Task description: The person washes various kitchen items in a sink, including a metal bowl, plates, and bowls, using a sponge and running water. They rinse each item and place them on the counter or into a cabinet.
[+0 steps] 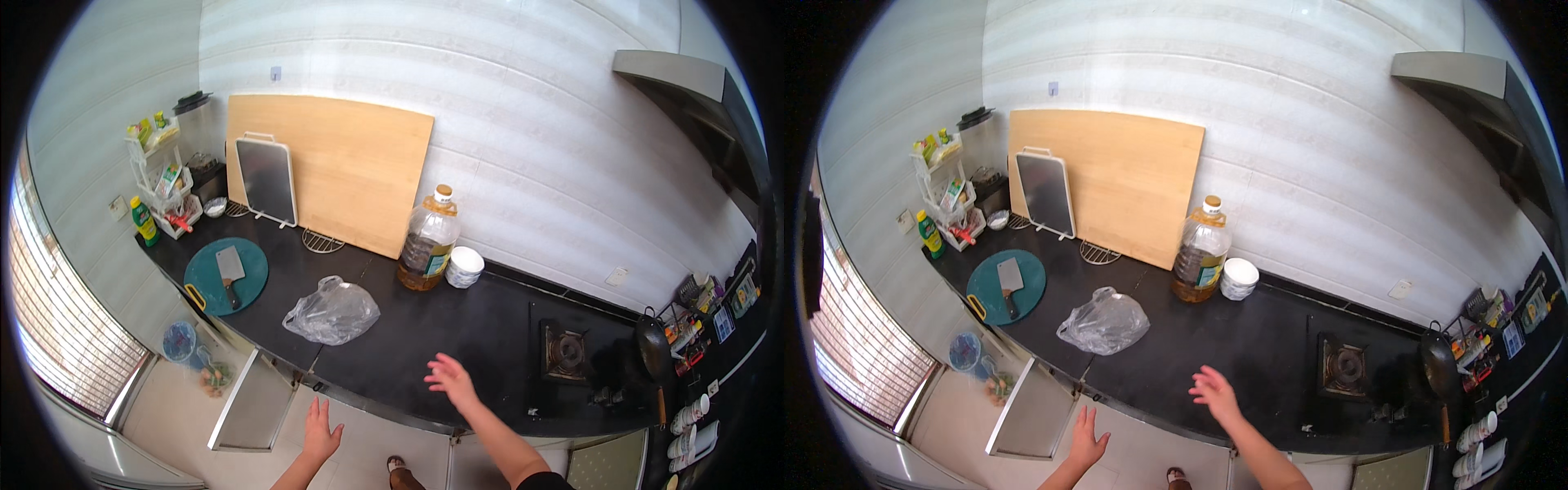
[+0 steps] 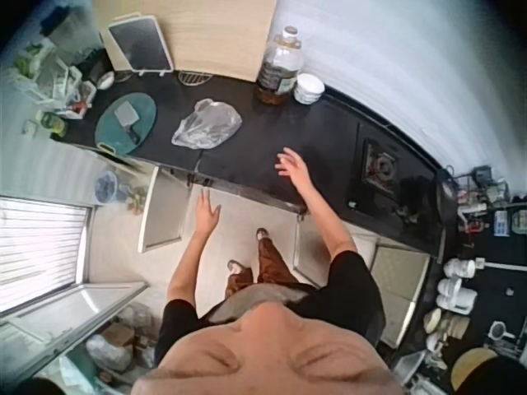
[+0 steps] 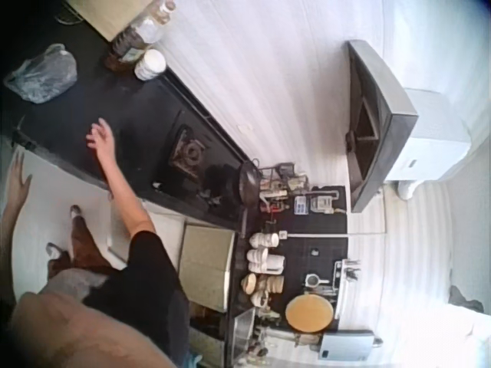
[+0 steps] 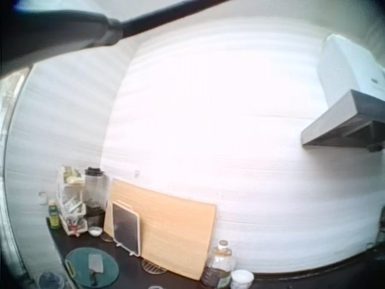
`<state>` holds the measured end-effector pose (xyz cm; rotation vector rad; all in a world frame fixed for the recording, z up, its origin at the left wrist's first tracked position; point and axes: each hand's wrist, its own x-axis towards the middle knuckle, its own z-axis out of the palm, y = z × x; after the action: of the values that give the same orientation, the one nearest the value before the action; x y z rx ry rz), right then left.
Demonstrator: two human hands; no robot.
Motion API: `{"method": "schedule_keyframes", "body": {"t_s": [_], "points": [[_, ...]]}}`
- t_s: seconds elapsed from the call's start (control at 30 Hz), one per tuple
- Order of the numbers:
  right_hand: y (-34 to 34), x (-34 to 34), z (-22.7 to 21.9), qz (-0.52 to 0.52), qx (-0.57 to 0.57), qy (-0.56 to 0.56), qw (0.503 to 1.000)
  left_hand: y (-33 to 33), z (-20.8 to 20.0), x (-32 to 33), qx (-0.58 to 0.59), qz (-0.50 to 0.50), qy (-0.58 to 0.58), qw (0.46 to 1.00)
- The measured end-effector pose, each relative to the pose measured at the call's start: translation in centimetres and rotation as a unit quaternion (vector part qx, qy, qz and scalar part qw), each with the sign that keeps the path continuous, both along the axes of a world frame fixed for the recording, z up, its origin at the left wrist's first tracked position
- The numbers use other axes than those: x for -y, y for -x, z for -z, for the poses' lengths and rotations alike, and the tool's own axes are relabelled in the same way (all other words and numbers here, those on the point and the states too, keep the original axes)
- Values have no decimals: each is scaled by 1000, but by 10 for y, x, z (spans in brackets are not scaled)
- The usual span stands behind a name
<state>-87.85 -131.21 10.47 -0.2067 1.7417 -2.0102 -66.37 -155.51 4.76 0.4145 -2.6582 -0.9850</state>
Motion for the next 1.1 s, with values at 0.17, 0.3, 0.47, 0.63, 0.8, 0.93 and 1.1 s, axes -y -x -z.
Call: {"method": "schedule_keyframes", "body": {"t_s": [0.17,0.3,0.47,0.63,0.8,0.93,1.1], "points": [[123,-23,-19,114,99,-8,989,58,-48,-3,-28,23,27,999],[230,-21,2,157,180,32,971,119,-71,-10,-27,38,28,999],[316,4,24,250,247,13,936,186,-71,-23,-5,52,-24,998],[377,-3,79,182,324,79,925,220,-64,-37,21,50,-81,995],[369,-8,93,178,265,160,934,229,-55,-48,44,45,-131,989],[341,-26,86,160,198,185,949,235,-59,-57,39,53,-150,987],[295,-53,71,125,157,158,967,231,-61,-69,18,83,-141,986]]}}
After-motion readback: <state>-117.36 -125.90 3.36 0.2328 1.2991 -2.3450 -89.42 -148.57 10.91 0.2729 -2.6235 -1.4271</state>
